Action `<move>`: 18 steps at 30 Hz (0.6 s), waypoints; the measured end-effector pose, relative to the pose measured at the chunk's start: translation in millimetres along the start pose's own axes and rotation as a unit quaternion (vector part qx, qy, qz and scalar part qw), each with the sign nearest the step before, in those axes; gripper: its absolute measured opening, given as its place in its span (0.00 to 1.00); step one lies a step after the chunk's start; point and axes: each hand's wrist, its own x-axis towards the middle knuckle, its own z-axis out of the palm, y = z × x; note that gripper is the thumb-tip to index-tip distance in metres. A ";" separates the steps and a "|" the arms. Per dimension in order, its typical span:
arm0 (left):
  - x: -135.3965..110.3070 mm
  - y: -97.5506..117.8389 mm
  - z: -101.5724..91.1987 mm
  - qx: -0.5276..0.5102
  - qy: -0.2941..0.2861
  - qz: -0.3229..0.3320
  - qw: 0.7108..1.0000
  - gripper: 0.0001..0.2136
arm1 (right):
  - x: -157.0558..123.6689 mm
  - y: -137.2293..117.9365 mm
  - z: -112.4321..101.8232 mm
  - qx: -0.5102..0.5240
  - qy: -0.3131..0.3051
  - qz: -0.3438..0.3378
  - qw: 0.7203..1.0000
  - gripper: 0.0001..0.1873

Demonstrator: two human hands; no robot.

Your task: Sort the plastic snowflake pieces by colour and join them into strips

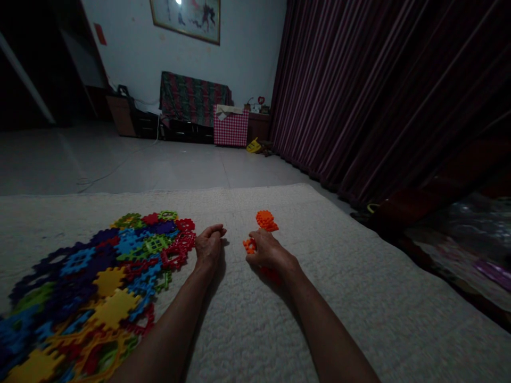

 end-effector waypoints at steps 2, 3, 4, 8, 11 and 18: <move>0.7 -1.0 0.2 -0.002 -0.002 -0.004 1.000 0.15 | -1.0 4.4 3.9 -0.006 0.017 0.014 1.000 0.19; 0.8 -0.9 0.3 -0.005 0.000 -0.004 1.000 0.15 | -1.2 6.3 4.7 -0.008 0.028 0.016 0.999 0.20; 0.6 -0.5 0.3 -0.007 0.001 -0.003 1.000 0.15 | -1.0 8.2 4.7 -0.009 0.041 0.014 0.999 0.20; -0.8 2.5 -0.3 -0.004 0.000 0.003 1.000 0.15 | 4.9 20.8 -0.7 -0.010 0.143 0.014 0.990 0.24; -0.8 3.1 -0.9 0.003 0.003 0.000 1.000 0.16 | 9.3 37.5 0.3 -0.011 0.257 0.029 0.966 0.26; -2.9 3.7 1.1 -0.009 0.005 -0.005 1.000 0.15 | 9.9 59.3 17.4 -0.033 0.335 0.044 0.941 0.29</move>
